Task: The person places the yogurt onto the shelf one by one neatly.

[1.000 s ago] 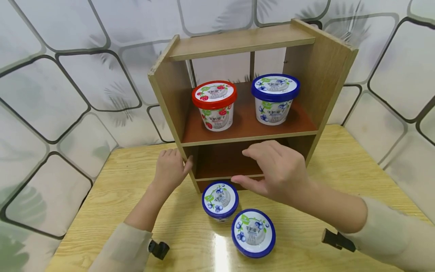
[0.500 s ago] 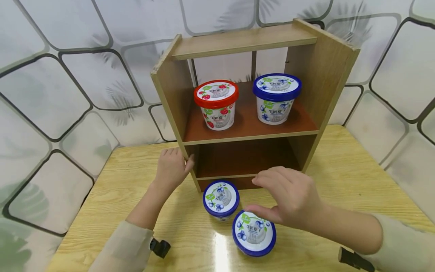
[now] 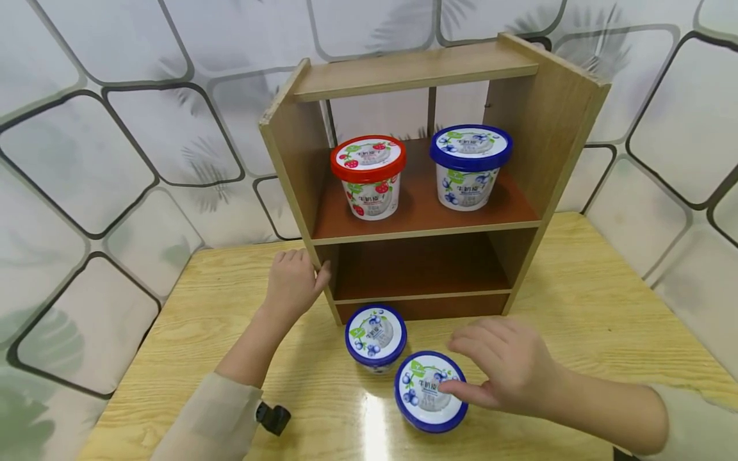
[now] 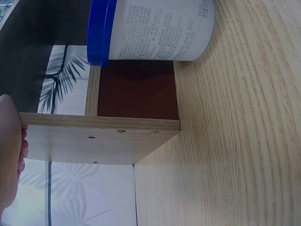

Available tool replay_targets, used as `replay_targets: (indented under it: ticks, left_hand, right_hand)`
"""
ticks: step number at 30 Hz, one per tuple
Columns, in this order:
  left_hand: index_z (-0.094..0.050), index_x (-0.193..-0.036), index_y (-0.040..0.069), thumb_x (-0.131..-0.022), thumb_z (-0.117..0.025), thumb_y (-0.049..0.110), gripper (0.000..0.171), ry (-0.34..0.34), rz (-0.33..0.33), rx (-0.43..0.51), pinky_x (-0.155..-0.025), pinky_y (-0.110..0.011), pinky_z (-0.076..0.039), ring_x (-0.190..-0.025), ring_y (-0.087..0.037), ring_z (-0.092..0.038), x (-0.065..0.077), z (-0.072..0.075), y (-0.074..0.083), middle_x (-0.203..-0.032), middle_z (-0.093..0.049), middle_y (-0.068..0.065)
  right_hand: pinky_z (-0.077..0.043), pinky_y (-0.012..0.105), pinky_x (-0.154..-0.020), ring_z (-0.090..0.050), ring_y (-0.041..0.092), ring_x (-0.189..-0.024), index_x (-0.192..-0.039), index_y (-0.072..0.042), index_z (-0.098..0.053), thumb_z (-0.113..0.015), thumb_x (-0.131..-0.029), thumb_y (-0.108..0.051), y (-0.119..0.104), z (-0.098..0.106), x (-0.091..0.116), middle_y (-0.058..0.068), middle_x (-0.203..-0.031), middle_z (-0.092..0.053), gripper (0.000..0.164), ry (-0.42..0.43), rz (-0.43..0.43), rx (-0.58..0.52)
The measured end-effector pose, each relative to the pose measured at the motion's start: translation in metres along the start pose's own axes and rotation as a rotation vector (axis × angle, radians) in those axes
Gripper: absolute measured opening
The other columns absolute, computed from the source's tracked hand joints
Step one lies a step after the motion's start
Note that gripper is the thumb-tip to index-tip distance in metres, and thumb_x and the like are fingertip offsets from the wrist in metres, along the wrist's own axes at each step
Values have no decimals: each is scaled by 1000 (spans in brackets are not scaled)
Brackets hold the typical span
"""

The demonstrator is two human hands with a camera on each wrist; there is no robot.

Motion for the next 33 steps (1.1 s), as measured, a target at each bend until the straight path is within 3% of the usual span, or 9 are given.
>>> replay_targets:
  ticks: [9,20,33]
  left_hand:
    - [-44,-60,6,-85,-50,27,33,-13,6,-1,-54,-40,-37,-53,-30,-54,-1,0,1,-52,-49,-9]
    - [-44,-60,6,-84,-52,26,33,-16,-3,-9,-52,-38,-36,-52,-30,-53,-1,0,-1,-52,-48,-9]
    - [-45,-62,6,-84,-53,26,31,-25,3,-13,-53,-38,-38,-54,-31,-55,-1,0,0,-53,-49,-10]
  right_hand:
    - [-48,26,-48,-58,13,-54,-70,-7,-63,-56,-89,-45,-3,0,22,2,-65,-63,44,8,75,-52]
    - [-45,18,-50,-54,5,-55,-70,-12,-62,-58,-90,-38,-23,-5,37,-4,-67,-63,33,0,307,-139]
    - [-39,15,-47,-54,4,-55,-74,-11,-65,-55,-94,-31,-31,-10,50,-4,-68,-64,30,-25,310,-79]
Point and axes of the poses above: each hand's wrist, its own x-axis away from the middle knuckle, its own z-axis out of the back of the hand, y = z × x, the point moved 3 cm from there along -x, towards the middle knuckle
